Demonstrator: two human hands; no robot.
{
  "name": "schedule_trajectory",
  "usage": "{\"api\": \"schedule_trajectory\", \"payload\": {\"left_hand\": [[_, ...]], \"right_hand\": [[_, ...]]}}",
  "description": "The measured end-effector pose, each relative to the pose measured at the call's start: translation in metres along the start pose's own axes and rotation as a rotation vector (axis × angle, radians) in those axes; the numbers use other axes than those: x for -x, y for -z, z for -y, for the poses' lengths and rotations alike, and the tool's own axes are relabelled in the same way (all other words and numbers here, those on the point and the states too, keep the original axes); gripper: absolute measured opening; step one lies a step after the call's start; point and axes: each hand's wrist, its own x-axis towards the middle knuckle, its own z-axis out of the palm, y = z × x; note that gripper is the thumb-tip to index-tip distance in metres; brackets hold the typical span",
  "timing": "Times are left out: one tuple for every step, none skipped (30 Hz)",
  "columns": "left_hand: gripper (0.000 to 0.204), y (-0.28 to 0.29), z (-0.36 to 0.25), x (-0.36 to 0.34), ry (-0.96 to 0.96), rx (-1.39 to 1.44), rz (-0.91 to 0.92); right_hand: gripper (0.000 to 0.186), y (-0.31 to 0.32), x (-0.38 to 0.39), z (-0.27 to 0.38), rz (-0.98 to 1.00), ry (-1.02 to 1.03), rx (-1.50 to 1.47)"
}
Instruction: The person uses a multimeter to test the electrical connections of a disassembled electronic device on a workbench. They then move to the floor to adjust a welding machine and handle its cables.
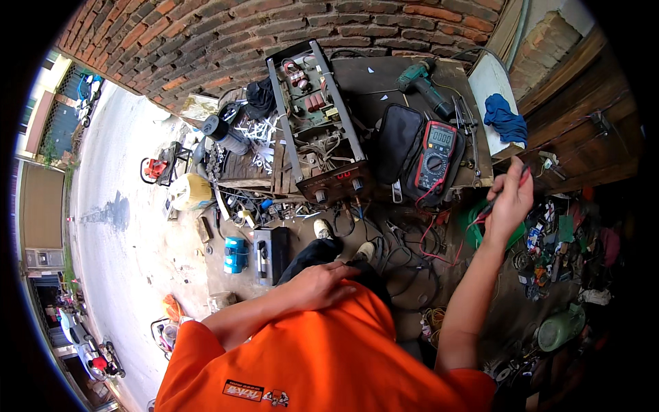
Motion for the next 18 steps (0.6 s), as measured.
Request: {"api": "schedule_trajectory", "payload": {"left_hand": [[0.039,0.001,-0.003,0.005,0.048,0.017,-0.025],[0.039,0.001,-0.005,0.009,0.092,0.033,-0.042],[0.038,0.000,-0.005,0.013,0.098,0.051,-0.075],[0.038,-0.001,-0.006,0.013,0.098,0.066,-0.089],[0.038,-0.004,-0.005,0.019,0.122,0.090,-0.122],[0.037,-0.005,-0.005,0.022,0.129,0.109,-0.143],[0.037,-0.005,-0.004,0.025,0.133,0.118,-0.159],[0.037,-0.005,-0.002,0.025,0.125,0.127,-0.165],[0.036,-0.006,-0.001,0.028,0.136,0.140,-0.188],[0.037,-0.006,-0.001,0.031,0.157,0.146,-0.198],[0.037,-0.005,-0.002,0.032,0.175,0.151,-0.205],[0.037,-0.004,-0.001,0.033,0.189,0.155,-0.209],[0.037,-0.003,0.000,0.033,0.195,0.148,-0.205],[0.037,-0.004,0.002,0.033,0.199,0.147,-0.196],[0.038,-0.004,0.004,0.032,0.201,0.144,-0.184],[0.037,-0.004,0.004,0.030,0.199,0.151,-0.180],[0.036,-0.004,0.004,0.027,0.196,0.158,-0.174],[0.035,-0.004,0.004,0.023,0.191,0.164,-0.166]], "right_hand": [[0.026,-0.018,-0.015,-0.012,0.092,-0.015,0.034],[0.025,-0.036,-0.031,-0.025,0.133,-0.020,0.115],[0.026,-0.048,-0.052,-0.053,0.206,0.017,0.189],[0.027,-0.058,-0.079,-0.092,0.136,0.259,0.366],[0.031,-0.087,-0.072,-0.081,0.158,0.222,0.437],[0.035,-0.101,-0.079,-0.087,0.187,0.192,0.615],[0.040,-0.112,-0.083,-0.096,0.219,0.165,0.667],[0.044,-0.115,-0.098,-0.129,0.218,0.209,0.799],[0.045,-0.123,-0.095,-0.137,0.321,0.110,0.928],[0.047,-0.132,-0.090,-0.138,0.420,0.012,1.051],[0.049,-0.136,-0.087,-0.138,0.472,0.004,1.116],[0.050,-0.136,-0.084,-0.138,0.521,-0.005,1.181],[0.050,-0.139,-0.079,-0.130,0.598,-0.041,1.226],[0.050,-0.139,-0.071,-0.122,0.570,0.020,1.244],[0.049,-0.139,-0.061,-0.113,0.539,0.079,1.263],[0.049,-0.137,-0.054,-0.110,0.503,0.137,1.278],[0.048,-0.131,-0.051,-0.112,0.467,0.133,1.261],[0.048,-0.122,-0.047,-0.113,0.448,0.196,1.192]]}}
